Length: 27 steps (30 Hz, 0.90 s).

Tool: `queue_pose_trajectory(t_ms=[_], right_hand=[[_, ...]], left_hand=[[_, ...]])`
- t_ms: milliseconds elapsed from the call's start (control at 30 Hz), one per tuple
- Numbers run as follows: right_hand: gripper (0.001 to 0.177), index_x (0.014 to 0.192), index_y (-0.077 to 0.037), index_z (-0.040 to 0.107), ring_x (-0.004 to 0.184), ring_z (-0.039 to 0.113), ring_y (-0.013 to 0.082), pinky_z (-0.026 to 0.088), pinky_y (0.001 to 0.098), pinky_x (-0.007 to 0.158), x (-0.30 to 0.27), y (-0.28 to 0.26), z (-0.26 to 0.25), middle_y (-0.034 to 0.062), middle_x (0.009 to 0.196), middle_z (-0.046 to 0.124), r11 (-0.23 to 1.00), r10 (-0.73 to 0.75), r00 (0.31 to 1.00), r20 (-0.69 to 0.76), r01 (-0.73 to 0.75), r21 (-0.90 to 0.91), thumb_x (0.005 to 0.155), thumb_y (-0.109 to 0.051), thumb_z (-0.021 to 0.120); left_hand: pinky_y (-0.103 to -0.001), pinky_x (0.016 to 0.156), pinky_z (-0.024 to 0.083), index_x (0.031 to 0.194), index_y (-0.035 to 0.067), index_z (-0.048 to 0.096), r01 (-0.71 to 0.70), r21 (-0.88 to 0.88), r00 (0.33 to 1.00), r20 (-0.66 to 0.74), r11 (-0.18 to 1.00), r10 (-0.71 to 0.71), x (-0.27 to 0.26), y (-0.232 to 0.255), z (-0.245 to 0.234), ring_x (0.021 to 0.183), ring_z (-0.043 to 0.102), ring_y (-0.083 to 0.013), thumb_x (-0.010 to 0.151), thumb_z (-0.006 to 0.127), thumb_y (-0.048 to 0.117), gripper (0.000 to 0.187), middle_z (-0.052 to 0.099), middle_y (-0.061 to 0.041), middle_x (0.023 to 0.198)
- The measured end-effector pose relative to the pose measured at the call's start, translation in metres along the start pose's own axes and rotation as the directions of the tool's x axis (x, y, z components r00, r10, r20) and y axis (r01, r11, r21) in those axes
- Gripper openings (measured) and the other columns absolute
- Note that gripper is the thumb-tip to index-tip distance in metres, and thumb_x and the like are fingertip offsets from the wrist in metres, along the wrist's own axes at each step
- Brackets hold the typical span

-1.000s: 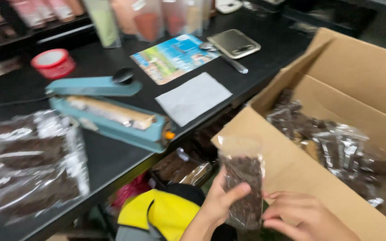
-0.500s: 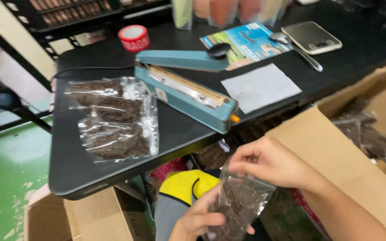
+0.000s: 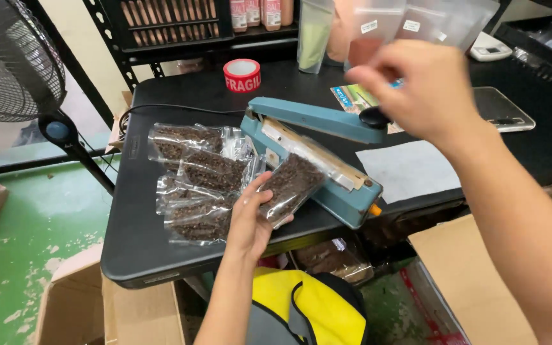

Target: Sealing small plastic bags of granules using a heat sealer and packing them into a cardboard box.

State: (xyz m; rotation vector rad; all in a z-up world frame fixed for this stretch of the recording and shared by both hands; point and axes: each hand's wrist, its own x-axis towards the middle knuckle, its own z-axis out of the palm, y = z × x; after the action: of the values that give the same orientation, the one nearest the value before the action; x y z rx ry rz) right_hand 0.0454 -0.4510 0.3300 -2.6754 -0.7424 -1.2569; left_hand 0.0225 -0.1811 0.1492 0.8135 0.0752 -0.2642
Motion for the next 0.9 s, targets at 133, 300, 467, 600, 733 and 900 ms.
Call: queue_pose_trajectory(t_ms=[133, 300, 467, 600, 733, 900], right_hand=[[0.047, 0.126, -0.011, 0.067, 0.117, 0.061, 0.0264, 0.044, 0.0426, 0.098, 0.043, -0.025, 0.014, 0.0097, 0.126, 0.066, 0.957, 0.013, 0.767, 0.641, -0.196, 0.215, 0.103, -0.046, 0.046], [0.073, 0.148, -0.008, 0.051, 0.14, 0.046, 0.0446, 0.034, 0.0583, 0.116, 0.03, -0.048, 0.009, 0.018, 0.159, 0.044, 0.909, 0.072, 0.547, 0.834, -0.38, 0.171, 0.099, -0.06, 0.036], [0.079, 0.153, -0.008, 0.044, 0.132, 0.051, 0.0494, 0.04, 0.0628, 0.107, 0.009, -0.053, 0.019, 0.0167, 0.162, 0.04, 0.898, 0.072, 0.534, 0.842, -0.402, 0.178, 0.097, -0.063, 0.032], [0.081, 0.155, -0.011, 0.043, 0.128, 0.055, 0.0486, 0.046, 0.0623, 0.102, 0.001, -0.05, 0.027, 0.0119, 0.163, 0.039, 0.907, 0.07, 0.54, 0.839, -0.385, 0.172, 0.095, -0.065, 0.031], [0.081, 0.155, -0.011, 0.042, 0.126, 0.058, 0.0466, 0.049, 0.0606, 0.099, -0.004, -0.05, 0.033, 0.0105, 0.163, 0.04, 0.911, 0.085, 0.544, 0.835, -0.382, 0.156, 0.095, -0.064, 0.032], [0.082, 0.155, -0.011, 0.042, 0.125, 0.059, 0.0463, 0.051, 0.0617, 0.095, -0.011, -0.049, 0.039, 0.009, 0.163, 0.04, 0.918, 0.105, 0.55, 0.829, -0.374, 0.132, 0.094, -0.066, 0.034]], left_hand=[[-0.048, 0.066, 0.061, 0.131, 0.008, 0.067, 0.078, 0.065, 0.993, -0.099, 0.995, -0.071, 0.011, 0.002, -0.009, 0.103, 0.063, -0.0305, 0.082, 0.065, 0.008, 0.049, 0.062, -0.015, 0.132], [-0.056, 0.058, 0.066, 0.136, -0.001, 0.06, 0.033, -0.045, 0.999, 0.007, 0.998, -0.032, 0.018, -0.005, -0.023, 0.076, 0.074, -0.0392, 0.087, 0.063, 0.002, 0.049, 0.062, -0.02, 0.092], [-0.056, 0.059, 0.067, 0.137, -0.001, 0.058, 0.027, -0.061, 0.999, 0.029, 0.998, -0.026, 0.02, -0.005, -0.023, 0.074, 0.075, -0.0385, 0.087, 0.063, 0.001, 0.05, 0.061, -0.017, 0.083], [-0.056, 0.06, 0.067, 0.137, -0.002, 0.058, 0.027, -0.068, 0.999, 0.044, 0.997, -0.024, 0.021, -0.006, -0.024, 0.075, 0.075, -0.0394, 0.087, 0.062, 0.001, 0.05, 0.056, -0.011, 0.078], [-0.058, 0.06, 0.067, 0.138, -0.003, 0.057, 0.017, -0.085, 0.999, 0.051, 0.996, -0.013, 0.021, -0.007, -0.024, 0.075, 0.075, -0.0406, 0.087, 0.062, 0.0, 0.051, 0.055, -0.01, 0.077], [-0.057, 0.059, 0.067, 0.137, -0.002, 0.058, 0.031, -0.105, 0.998, 0.059, 0.994, -0.025, 0.02, -0.008, -0.023, 0.075, 0.075, -0.0406, 0.087, 0.063, 0.001, 0.051, 0.058, -0.013, 0.078]])
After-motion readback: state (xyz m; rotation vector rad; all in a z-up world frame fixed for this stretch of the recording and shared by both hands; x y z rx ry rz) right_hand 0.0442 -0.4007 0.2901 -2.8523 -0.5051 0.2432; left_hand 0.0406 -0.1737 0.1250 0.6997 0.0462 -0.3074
